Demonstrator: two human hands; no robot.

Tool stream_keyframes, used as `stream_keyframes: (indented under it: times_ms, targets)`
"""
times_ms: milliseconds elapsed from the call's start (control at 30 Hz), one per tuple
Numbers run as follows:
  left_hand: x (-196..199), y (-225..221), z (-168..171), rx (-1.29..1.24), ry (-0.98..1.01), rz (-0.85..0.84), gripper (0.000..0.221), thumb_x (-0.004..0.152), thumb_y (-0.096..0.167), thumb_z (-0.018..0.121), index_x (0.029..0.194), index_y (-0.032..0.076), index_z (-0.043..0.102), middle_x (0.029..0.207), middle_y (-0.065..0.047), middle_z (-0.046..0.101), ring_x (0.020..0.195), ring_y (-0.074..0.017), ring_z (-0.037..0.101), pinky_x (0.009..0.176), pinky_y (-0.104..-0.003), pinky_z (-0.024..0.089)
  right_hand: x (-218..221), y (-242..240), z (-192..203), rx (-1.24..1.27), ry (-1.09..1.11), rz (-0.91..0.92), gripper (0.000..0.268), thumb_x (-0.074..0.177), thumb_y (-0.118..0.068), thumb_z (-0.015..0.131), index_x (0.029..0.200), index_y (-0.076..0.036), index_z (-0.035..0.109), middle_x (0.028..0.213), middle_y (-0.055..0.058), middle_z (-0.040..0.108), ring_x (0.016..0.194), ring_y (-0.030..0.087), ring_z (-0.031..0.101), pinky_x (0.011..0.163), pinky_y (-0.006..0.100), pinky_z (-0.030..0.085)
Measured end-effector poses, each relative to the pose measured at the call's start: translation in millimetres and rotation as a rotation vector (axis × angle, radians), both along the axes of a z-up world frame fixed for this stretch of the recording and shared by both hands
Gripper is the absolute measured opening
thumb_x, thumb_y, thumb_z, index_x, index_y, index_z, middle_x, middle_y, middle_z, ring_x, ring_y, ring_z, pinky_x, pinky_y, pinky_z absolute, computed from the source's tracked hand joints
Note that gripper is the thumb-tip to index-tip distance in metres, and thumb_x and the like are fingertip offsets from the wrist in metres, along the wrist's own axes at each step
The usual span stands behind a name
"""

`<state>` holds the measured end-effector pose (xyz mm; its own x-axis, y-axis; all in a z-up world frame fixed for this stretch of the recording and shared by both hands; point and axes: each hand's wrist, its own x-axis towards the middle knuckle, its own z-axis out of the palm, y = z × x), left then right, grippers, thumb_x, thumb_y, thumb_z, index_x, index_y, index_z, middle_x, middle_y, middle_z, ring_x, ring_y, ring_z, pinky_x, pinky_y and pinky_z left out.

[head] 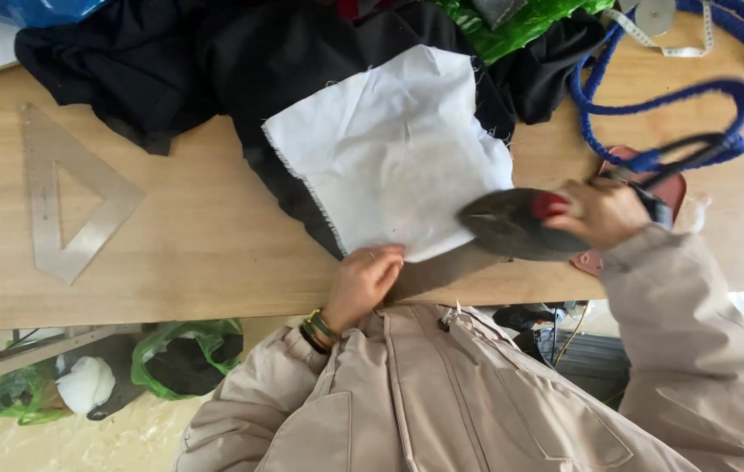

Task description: Ironing and pressing the seams of a black garment with red trim using a steam iron and a pressing ham for shaping.

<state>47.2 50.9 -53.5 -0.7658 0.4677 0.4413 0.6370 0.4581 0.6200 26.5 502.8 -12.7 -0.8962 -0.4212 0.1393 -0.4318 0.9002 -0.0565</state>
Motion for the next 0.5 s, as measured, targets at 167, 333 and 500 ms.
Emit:
stream_keyframes:
  times_ms: [167,333,500]
  targets:
    - [-45,-5,8,0.457,-0.806,0.128,0.025,0.098,0.03,0.059,0.106,0.01,0.07,0.084,0.0,0.069,0.064,-0.0071,0.056,0.055,-0.023,0.041,48,86,-17,0.176,-0.163,-0.454,0.063,0.095,-0.068,0.054,0.131,-0.02,0.071,0.092,0.011,0.078,0.083,0.033,0.076,0.07,0.044,0.058]
    - [-152,-54,-32,1.119,-0.913,0.444,0.046,0.098,0.036,0.056,0.14,0.017,0.059,0.142,-0.002,0.063,0.132,-0.0168,0.059,0.117,-0.037,0.041,78,137,-24,0.315,-0.019,-0.605,0.049,0.098,-0.075,0.067,0.106,-0.028,0.075,0.072,0.007,0.069,0.074,0.024,0.072,0.067,0.035,0.052]
    - [-269,-231,43,1.347,0.168,0.396,0.031,0.103,0.023,0.07,0.12,-0.002,0.068,0.127,-0.029,0.065,0.114,-0.0422,0.062,0.102,-0.059,0.047,82,171,-56,0.192,0.062,-0.663,0.052,0.101,-0.07,0.076,0.104,-0.019,0.073,0.072,0.008,0.067,0.072,0.027,0.068,0.067,0.038,0.051]
